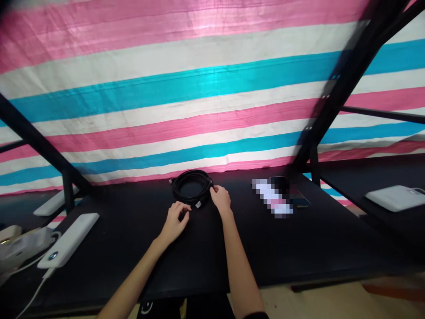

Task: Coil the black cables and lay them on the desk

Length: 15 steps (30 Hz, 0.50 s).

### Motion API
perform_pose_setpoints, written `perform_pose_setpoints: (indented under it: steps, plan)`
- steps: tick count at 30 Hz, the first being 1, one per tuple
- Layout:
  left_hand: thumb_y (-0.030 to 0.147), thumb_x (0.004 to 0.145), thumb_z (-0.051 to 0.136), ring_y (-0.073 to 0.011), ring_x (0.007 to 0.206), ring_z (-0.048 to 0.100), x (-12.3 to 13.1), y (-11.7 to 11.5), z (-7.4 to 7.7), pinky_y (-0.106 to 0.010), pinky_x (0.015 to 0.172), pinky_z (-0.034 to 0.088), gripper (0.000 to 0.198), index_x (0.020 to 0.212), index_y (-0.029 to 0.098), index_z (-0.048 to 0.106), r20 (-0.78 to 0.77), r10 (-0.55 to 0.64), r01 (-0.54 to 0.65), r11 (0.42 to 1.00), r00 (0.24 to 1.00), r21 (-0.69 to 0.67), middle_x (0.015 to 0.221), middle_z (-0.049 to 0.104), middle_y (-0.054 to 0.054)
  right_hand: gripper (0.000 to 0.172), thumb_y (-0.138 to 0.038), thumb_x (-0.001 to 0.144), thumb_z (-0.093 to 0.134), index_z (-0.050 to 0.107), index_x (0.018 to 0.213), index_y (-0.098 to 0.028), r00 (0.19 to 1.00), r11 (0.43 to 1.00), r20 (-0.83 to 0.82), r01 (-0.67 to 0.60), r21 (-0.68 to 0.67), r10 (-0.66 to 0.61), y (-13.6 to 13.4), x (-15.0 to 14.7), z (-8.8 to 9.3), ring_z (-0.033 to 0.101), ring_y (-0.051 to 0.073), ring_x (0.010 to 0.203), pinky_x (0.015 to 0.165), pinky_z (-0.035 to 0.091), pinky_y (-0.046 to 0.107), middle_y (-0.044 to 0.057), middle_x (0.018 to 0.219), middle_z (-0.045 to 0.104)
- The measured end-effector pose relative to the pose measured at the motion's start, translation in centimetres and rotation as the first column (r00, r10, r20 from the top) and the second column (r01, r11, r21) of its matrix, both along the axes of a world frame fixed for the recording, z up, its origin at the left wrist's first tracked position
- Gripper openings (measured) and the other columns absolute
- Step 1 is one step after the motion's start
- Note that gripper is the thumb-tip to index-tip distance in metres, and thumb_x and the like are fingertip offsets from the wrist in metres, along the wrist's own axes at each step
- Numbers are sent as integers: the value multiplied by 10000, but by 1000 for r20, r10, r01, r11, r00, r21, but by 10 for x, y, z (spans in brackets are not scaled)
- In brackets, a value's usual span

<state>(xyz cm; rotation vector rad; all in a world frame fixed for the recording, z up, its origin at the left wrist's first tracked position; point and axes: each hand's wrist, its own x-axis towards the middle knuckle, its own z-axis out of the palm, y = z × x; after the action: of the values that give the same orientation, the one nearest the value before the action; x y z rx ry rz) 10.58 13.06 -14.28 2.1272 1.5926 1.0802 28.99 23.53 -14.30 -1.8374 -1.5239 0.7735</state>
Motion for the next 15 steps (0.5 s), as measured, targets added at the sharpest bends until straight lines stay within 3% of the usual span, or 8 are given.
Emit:
perform_pose_setpoints:
  steps: [5,10,13,15]
  plan:
    - [200,845,499,-182,993,541,37,-10,11,-319,891,400,165,987,235,574,-160,-33,40,999,987,36,1004,588,-38,232,-323,915,553,610,1061,-153,997,999,-76,24,37,-21,4,6,-4,601,191,954,841,502,402,74,1084,616]
    - [222,802,563,-301,1159,461,62,40,16,-437,979,345,489,1266,120,445,-327,88,-82,996,941,32,1220,515,-177,243,-325,920,544,600,1091,-161,988,995,-154,42,86,-29,8,10,-10,605,183,928,810,517,381,76,1102,608]
    - [216,765,603,-328,1059,528,64,70,9,-441,895,400,446,1186,97,514,-420,103,-124,992,902,-23,1089,580,-182,250,-324,921,544,593,1105,-162,982,993,-186,63,104,-42,10,11,-12,606,181,923,797,523,373,79,1114,603]
    - [238,795,571,-316,1019,549,62,74,2,-422,861,418,371,1142,109,550,-456,100,-132,990,884,-38,1048,601,-169,249,-322,918,548,595,1100,-158,977,990,-205,77,116,-52,11,12,-13,609,180,916,792,524,372,77,1104,607]
